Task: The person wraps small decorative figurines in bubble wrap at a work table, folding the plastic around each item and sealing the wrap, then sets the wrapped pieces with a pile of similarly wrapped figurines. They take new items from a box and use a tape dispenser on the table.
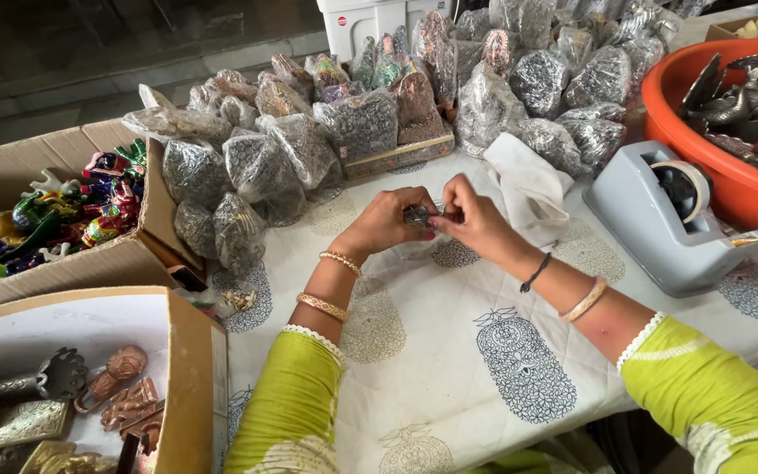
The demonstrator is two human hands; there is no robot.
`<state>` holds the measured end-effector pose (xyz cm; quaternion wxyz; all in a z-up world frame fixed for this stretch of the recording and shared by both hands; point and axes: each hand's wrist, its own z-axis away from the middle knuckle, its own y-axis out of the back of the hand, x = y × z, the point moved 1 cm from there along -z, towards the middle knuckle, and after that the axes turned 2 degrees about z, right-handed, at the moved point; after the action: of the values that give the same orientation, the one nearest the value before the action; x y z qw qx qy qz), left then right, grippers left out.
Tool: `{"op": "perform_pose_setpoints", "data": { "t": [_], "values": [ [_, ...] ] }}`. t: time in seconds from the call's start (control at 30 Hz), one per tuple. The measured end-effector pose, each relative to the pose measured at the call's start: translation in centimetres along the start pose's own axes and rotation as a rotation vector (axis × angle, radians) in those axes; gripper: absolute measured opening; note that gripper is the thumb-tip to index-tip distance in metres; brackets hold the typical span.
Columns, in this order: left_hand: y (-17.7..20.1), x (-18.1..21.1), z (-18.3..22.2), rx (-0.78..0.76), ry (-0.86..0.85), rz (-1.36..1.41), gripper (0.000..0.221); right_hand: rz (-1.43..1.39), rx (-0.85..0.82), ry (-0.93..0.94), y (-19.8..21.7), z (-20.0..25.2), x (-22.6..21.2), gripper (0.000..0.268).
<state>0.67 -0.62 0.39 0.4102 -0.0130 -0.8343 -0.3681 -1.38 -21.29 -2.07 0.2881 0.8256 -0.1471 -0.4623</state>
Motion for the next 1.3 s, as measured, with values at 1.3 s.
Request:
{"op": "perform_pose_setpoints", "data": {
  "t": [1.3],
  "values": [
    [-0.3,0.6,-0.1,-0.045,0.142,0.086,0.07,-0.512,-0.128,0.007,-1.5,-0.7,5.8,0.026]
  ]
}}
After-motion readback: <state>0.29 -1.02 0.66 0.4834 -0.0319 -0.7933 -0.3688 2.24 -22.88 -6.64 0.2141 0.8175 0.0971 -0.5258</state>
